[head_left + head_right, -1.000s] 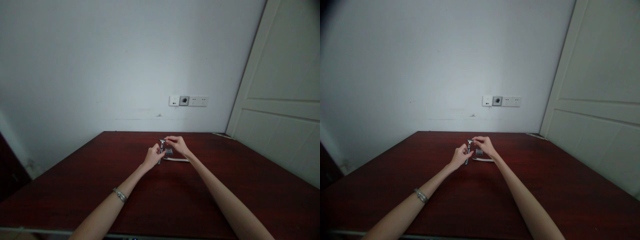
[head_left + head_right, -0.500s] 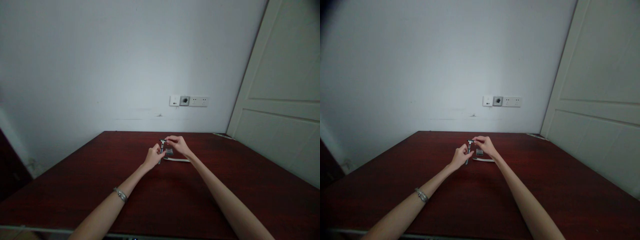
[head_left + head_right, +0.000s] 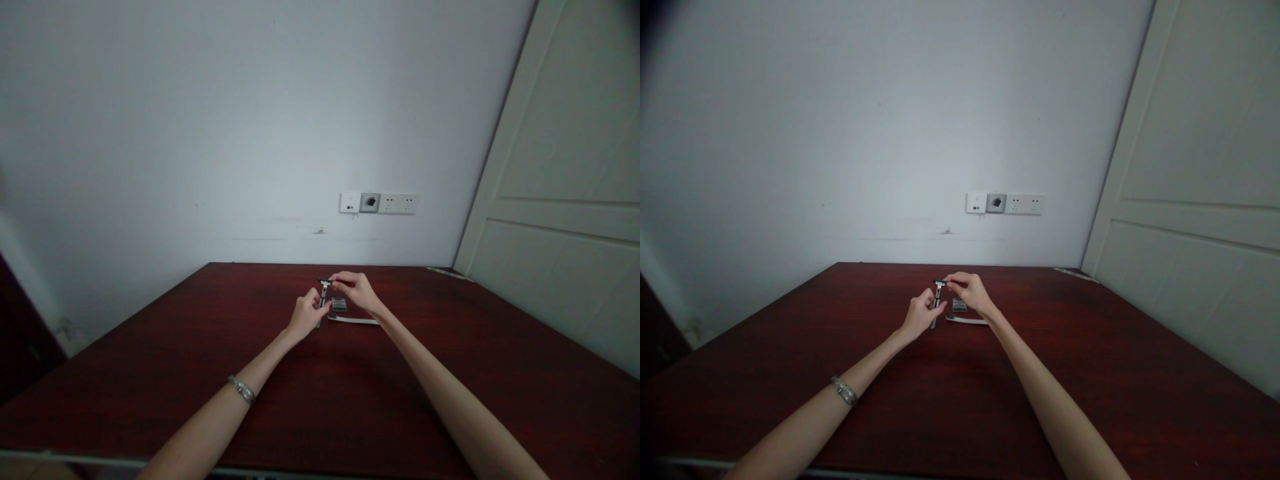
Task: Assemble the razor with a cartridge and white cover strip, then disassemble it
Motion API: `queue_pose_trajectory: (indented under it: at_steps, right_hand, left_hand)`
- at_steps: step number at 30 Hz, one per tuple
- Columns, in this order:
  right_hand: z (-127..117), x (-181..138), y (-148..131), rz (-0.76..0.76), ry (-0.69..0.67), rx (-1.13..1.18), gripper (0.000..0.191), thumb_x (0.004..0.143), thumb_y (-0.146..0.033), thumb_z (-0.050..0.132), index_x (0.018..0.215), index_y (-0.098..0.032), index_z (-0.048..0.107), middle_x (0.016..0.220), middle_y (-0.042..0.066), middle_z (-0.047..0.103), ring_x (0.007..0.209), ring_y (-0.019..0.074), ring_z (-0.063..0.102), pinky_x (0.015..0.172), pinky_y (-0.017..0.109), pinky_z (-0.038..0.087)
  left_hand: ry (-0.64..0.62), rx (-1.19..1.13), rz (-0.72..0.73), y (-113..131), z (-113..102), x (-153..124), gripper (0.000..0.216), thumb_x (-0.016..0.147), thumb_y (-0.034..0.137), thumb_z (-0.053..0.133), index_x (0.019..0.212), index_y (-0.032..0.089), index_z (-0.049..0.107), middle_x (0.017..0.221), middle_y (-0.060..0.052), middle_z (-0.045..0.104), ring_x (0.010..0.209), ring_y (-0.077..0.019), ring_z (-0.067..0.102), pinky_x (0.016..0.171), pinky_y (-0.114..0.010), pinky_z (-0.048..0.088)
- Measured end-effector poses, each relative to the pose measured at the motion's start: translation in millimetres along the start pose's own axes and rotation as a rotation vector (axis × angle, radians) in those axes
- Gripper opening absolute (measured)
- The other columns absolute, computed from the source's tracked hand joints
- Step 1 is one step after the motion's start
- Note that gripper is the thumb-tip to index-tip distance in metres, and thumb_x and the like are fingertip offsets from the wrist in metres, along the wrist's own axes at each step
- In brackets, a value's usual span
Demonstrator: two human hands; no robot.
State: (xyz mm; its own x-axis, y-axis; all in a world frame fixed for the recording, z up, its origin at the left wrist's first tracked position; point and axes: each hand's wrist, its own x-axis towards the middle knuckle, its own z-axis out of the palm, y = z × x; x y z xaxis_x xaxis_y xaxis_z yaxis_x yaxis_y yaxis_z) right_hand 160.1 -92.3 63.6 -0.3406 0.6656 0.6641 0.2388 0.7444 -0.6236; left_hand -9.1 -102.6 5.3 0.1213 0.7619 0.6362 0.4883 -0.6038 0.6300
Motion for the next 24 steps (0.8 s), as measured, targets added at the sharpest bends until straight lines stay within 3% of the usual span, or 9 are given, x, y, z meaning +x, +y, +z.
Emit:
queue_pose_trajectory:
  at_steps: [13, 20, 24]
  right_hand:
    - [3, 1, 6, 0.083, 0.031, 0.121, 0.019, 0.074, -0.026, 0.059, 0.084, -0.014, 0.069, 0.081, 0.005, 0.066, 0.070, 0.0137, 0.058, 0.065, 0.025, 0.046]
    - [5, 1, 12, 0.200, 0.084, 0.203, 0.029, 0.067, -0.034, 0.066, 0.088, -0.014, 0.071, 0.083, 0.006, 0.069, 0.067, 0.0149, 0.060, 0.066, 0.029, 0.049]
    - [2, 0, 10, 0.272, 0.087, 0.246, 0.041, 0.067, -0.038, 0.066, 0.100, -0.014, 0.068, 0.085, 0.007, 0.070, 0.067, 0.0150, 0.061, 0.066, 0.030, 0.050]
  left_hand:
    - [0.032, 0.011, 0.066, -5, -1, 2, 0.029, 0.073, 0.033, 0.058, 0.061, 0.019, 0.036, 0.049, 0.008, 0.040, 0.044, -0.0062, 0.035, 0.047, -0.018, 0.026]
    - [0.039, 0.030, 0.056, -6, 0, 4, 0.029, 0.073, 0.035, 0.059, 0.062, 0.019, 0.038, 0.049, 0.008, 0.040, 0.044, -0.0060, 0.036, 0.047, -0.018, 0.026]
    - [0.043, 0.049, 0.046, -10, -2, 5, 0.029, 0.073, 0.037, 0.060, 0.063, 0.018, 0.040, 0.048, 0.008, 0.042, 0.044, -0.0064, 0.038, 0.047, -0.018, 0.027]
